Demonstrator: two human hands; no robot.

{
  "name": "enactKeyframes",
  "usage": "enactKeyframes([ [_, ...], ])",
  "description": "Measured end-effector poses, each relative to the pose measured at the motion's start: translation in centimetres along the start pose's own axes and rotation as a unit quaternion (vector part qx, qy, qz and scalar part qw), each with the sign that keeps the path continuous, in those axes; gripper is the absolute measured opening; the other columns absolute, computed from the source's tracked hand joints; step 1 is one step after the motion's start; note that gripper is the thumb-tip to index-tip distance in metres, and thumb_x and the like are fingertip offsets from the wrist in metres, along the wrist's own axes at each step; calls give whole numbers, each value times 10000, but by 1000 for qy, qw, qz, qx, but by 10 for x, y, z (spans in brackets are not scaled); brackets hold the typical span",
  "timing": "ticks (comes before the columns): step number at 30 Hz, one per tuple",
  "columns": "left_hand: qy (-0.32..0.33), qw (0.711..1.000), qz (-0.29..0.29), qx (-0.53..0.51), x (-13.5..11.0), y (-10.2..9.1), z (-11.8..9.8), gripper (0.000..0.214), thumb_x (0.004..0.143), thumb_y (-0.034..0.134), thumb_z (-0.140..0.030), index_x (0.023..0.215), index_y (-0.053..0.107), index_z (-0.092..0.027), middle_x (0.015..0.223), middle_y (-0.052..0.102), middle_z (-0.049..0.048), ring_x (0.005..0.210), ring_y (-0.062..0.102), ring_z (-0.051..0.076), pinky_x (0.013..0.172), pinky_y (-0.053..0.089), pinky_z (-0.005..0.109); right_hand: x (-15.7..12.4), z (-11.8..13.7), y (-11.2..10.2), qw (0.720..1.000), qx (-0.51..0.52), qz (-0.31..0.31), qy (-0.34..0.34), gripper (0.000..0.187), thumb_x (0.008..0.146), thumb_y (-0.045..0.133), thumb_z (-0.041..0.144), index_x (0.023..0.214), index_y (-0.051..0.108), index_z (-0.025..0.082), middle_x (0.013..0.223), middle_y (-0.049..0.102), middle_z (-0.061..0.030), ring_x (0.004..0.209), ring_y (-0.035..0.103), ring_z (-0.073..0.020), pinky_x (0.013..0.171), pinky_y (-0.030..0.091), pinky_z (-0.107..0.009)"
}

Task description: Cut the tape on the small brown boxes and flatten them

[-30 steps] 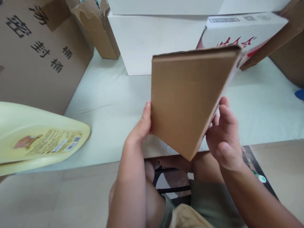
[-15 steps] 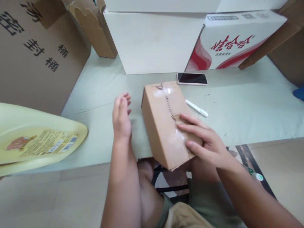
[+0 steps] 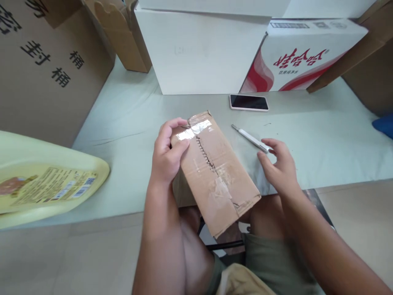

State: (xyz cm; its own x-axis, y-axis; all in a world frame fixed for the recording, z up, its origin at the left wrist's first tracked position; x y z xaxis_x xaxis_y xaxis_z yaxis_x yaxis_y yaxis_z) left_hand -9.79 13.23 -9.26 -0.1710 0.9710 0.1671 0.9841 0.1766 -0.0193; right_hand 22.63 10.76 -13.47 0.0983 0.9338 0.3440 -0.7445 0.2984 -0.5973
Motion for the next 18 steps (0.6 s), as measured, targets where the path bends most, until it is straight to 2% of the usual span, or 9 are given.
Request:
enactKeyframes([
  [3, 8, 1000, 4, -2, -2, 0, 1, 277, 736, 690, -277, 1013, 684, -268, 1168, 709, 56, 1126, 655, 286, 1015, 522, 440, 15, -42, 10, 990, -130, 40, 31, 547, 844, 648, 404, 1334, 654, 161, 1339, 668, -220, 1278, 610, -405, 1113, 479, -643],
  [5, 2, 1000, -7, -8, -4, -2, 3, 262, 750, 683, -286, 1011, 668, -270, 1130, 706, 50, 1045, 652, 266, 935, 532, 415, 19, -55, 17, 983, -171, 62, 34, 543, 853, 613, 424, 1326, 669, 163, 1316, 687, -217, 1250, 609, -411, 1112, 458, -647],
  [8, -2, 1000, -28, -13, -6, -2, 4, 239, 742, 676, -295, 979, 648, -268, 1066, 693, 44, 962, 632, 247, 857, 524, 391, 20, -57, 20, 978, -190, 72, 38, 451, 878, 553, 419, 1205, 733, 166, 1113, 742, -192, 1119, 639, -400, 1048, 475, -627],
  [11, -15, 999, -34, -16, -6, 2, 4, 220, 732, 674, -300, 946, 637, -265, 1003, 679, 41, 889, 610, 237, 803, 512, 385, 18, -48, 16, 979, -182, 78, 45, 417, 907, 518, 426, 1136, 755, 170, 920, 741, -147, 931, 664, -343, 904, 531, -539],
  [13, -24, 999, -35, -11, -6, 4, 3, 214, 731, 671, -301, 938, 631, -265, 1008, 679, 40, 895, 613, 239, 809, 512, 389, 16, -44, 8, 986, -133, 62, 81, 423, 957, 484, 443, 1166, 743, 183, 760, 695, -81, 728, 636, -269, 737, 536, -443],
  [15, -28, 999, -32, -5, -8, 7, 3, 220, 726, 672, -306, 937, 627, -265, 1021, 684, 38, 922, 620, 246, 837, 512, 396, 12, -40, -2, 991, -20, 21, 132, 408, 999, 471, 452, 1199, 720, 196, 613, 596, -2, 563, 556, -201, 595, 486, -354],
  [18, -31, 999, -26, 4, -12, 10, 2, 234, 720, 672, -319, 942, 620, -264, 1035, 691, 39, 953, 626, 251, 877, 511, 405, 9, -20, -14, 972, 177, -52, 149, 346, 1021, 530, 477, 1172, 706, 220, 567, 535, 48, 491, 500, -138, 501, 424, -268],
])
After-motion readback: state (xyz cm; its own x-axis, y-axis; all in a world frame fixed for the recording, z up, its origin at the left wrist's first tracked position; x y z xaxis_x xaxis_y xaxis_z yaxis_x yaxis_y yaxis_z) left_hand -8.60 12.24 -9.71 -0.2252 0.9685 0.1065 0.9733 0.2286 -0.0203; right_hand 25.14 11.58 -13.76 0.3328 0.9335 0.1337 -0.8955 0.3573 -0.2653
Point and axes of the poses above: each hand's wrist, its own x-axis towards the middle knuckle, its own y-axis out of the palm, z = x × y, the point moved 8 cm from there along x, towards the middle knuckle
